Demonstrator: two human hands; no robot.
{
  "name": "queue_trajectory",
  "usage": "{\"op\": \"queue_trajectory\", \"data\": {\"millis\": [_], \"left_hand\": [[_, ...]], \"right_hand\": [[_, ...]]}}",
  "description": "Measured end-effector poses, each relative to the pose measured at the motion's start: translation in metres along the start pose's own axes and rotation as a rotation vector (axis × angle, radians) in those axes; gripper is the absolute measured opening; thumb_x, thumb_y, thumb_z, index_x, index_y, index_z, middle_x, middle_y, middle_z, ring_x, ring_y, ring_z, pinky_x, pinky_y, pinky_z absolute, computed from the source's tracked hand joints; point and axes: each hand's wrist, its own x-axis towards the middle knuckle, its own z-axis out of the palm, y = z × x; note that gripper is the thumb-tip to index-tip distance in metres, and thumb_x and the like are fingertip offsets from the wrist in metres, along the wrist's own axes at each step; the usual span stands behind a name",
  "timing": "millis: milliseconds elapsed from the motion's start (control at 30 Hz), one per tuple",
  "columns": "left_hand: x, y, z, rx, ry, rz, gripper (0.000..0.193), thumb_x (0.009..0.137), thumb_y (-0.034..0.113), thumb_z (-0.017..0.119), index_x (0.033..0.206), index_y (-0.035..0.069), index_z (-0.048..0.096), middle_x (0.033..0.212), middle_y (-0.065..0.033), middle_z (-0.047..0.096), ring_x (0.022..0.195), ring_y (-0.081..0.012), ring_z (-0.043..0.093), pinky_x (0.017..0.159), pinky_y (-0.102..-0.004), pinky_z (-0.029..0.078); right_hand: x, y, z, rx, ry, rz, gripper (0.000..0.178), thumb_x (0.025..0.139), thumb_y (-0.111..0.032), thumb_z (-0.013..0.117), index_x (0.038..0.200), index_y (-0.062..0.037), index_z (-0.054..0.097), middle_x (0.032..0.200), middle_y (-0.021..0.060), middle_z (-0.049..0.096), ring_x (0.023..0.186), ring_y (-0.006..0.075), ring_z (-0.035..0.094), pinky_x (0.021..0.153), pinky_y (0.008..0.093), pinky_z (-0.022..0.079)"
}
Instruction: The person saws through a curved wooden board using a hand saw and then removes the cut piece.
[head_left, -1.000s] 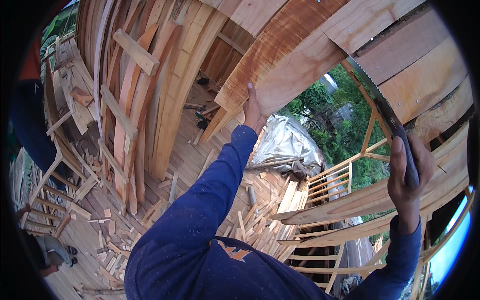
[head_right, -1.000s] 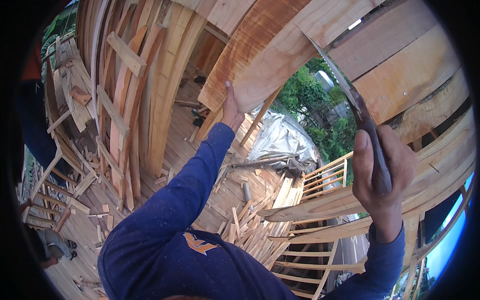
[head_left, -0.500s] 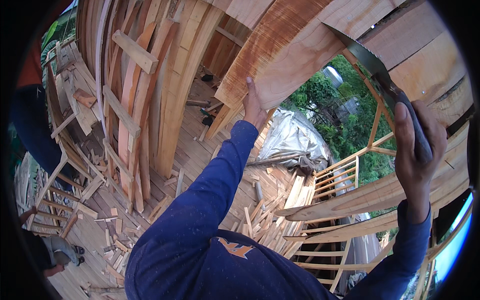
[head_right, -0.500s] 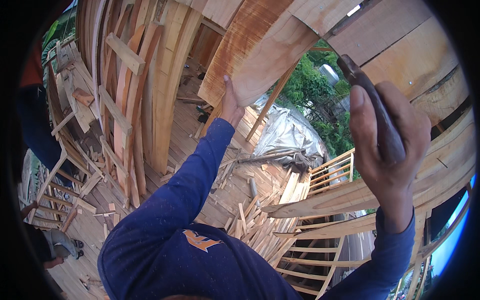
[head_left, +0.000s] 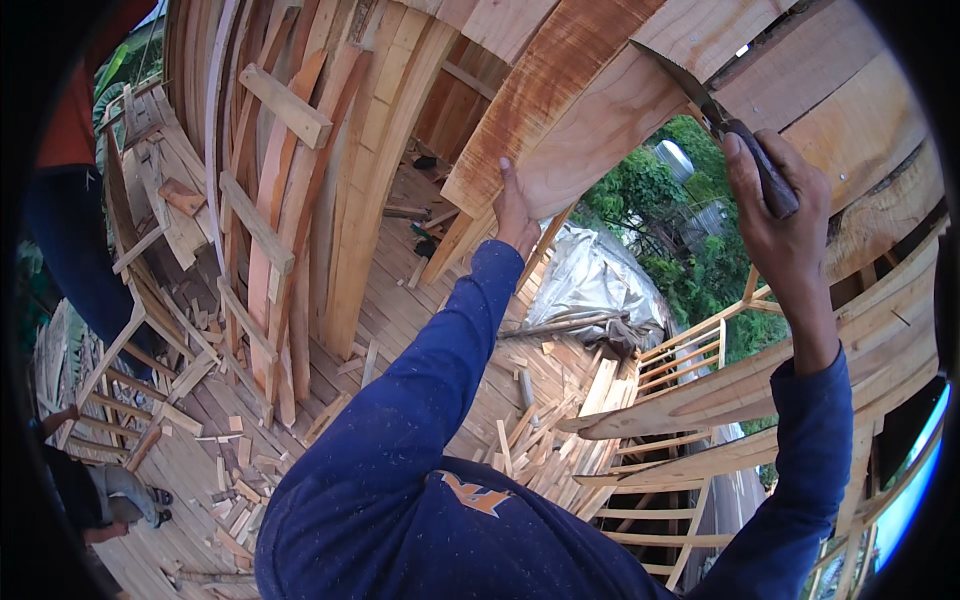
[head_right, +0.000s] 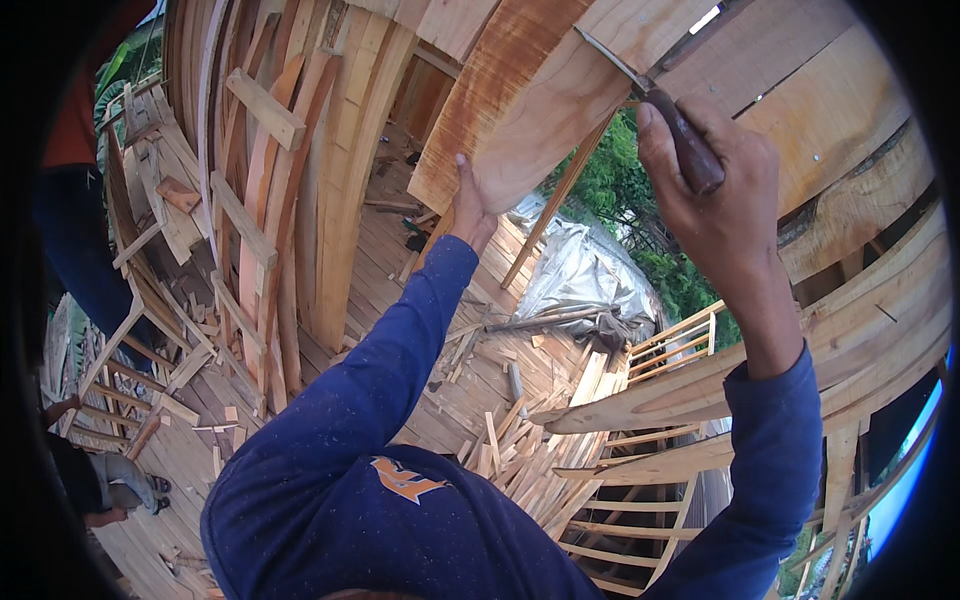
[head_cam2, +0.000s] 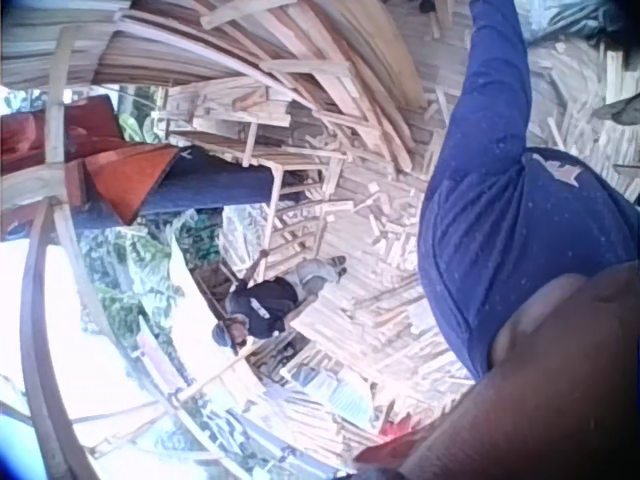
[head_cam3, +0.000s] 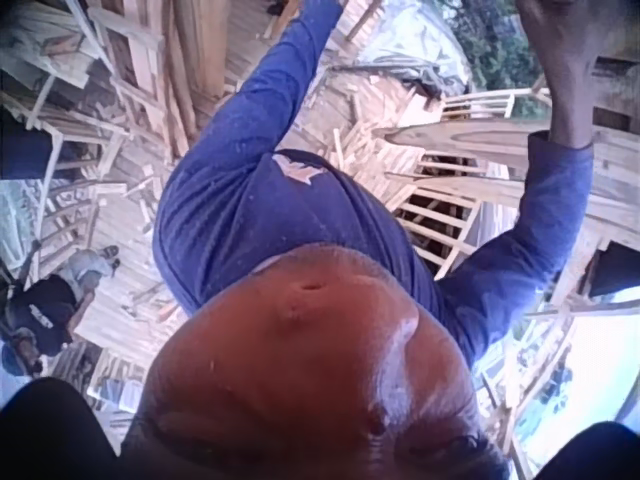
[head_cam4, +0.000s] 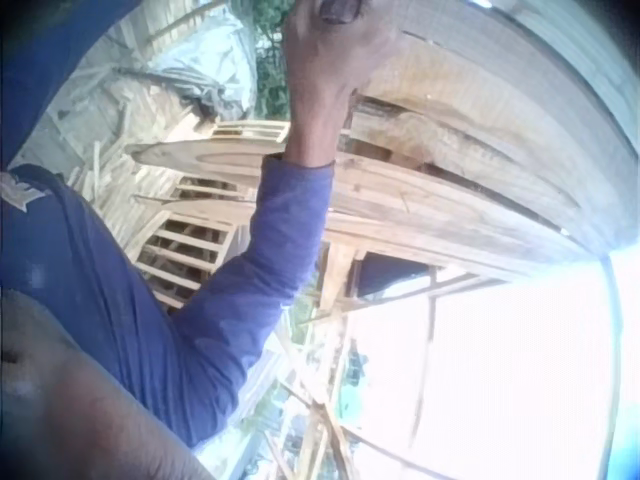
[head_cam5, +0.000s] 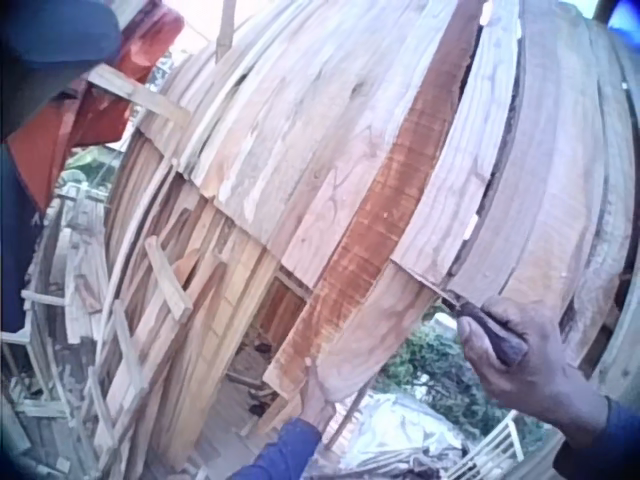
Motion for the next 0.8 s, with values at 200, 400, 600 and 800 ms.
{"op": "queue_trajectory", "data": {"millis": [200, 400, 600, 800], "left_hand": [[-0.036, 0.012, -0.064, 0.086, 0.188, -0.041, 0.080, 0.078, 0.058, 0.057, 0.121, -0.008, 0.041, 0.119, -0.0163, 0.051, 0.103, -0.0232, 0.056, 0.088, -0.0351, 0.047], [-0.137, 0.081, -0.236, 0.228, 0.335, -0.096, 0.068, 0.082, 0.051, 0.057, 0.114, -0.008, 0.048, 0.106, -0.0181, 0.058, 0.096, -0.0236, 0.060, 0.083, -0.0318, 0.049], [-0.267, 0.184, -0.382, 0.668, 0.923, 0.071, 0.071, 0.078, 0.051, 0.063, 0.111, -0.010, 0.048, 0.103, -0.0163, 0.057, 0.087, -0.0229, 0.057, 0.079, -0.0346, 0.047], [-0.396, 0.259, -0.476, 1.033, 1.597, 0.183, 0.091, 0.066, 0.062, 0.066, 0.103, -0.019, 0.049, 0.094, -0.0245, 0.060, 0.081, -0.0311, 0.059, 0.072, -0.0391, 0.048]], "right_hand": [[-0.002, 0.007, -0.006, 0.019, 0.051, -0.034, 0.024, 0.085, -0.017, 0.060, 0.068, -0.0008, 0.053, 0.049, 0.0068, 0.038, 0.042, 0.0129, 0.034, 0.042, 0.0281, 0.028], [-0.018, 0.016, -0.010, 0.033, -0.006, 0.043, 0.020, 0.084, -0.013, 0.060, 0.070, -0.0008, 0.053, 0.051, 0.0067, 0.040, 0.043, 0.0126, 0.036, 0.043, 0.0275, 0.029], [-0.027, 0.026, -0.005, -0.020, 0.053, -0.012, 0.013, 0.081, -0.009, 0.061, 0.073, 0.0002, 0.056, 0.051, 0.0064, 0.042, 0.043, 0.0129, 0.039, 0.044, 0.0268, 0.032], [-0.011, 0.029, -0.012, -0.076, 0.079, -0.072, 0.015, 0.082, -0.010, 0.061, 0.072, 0.0007, 0.055, 0.052, 0.0070, 0.041, 0.042, 0.0124, 0.037, 0.044, 0.0276, 0.030]]}}
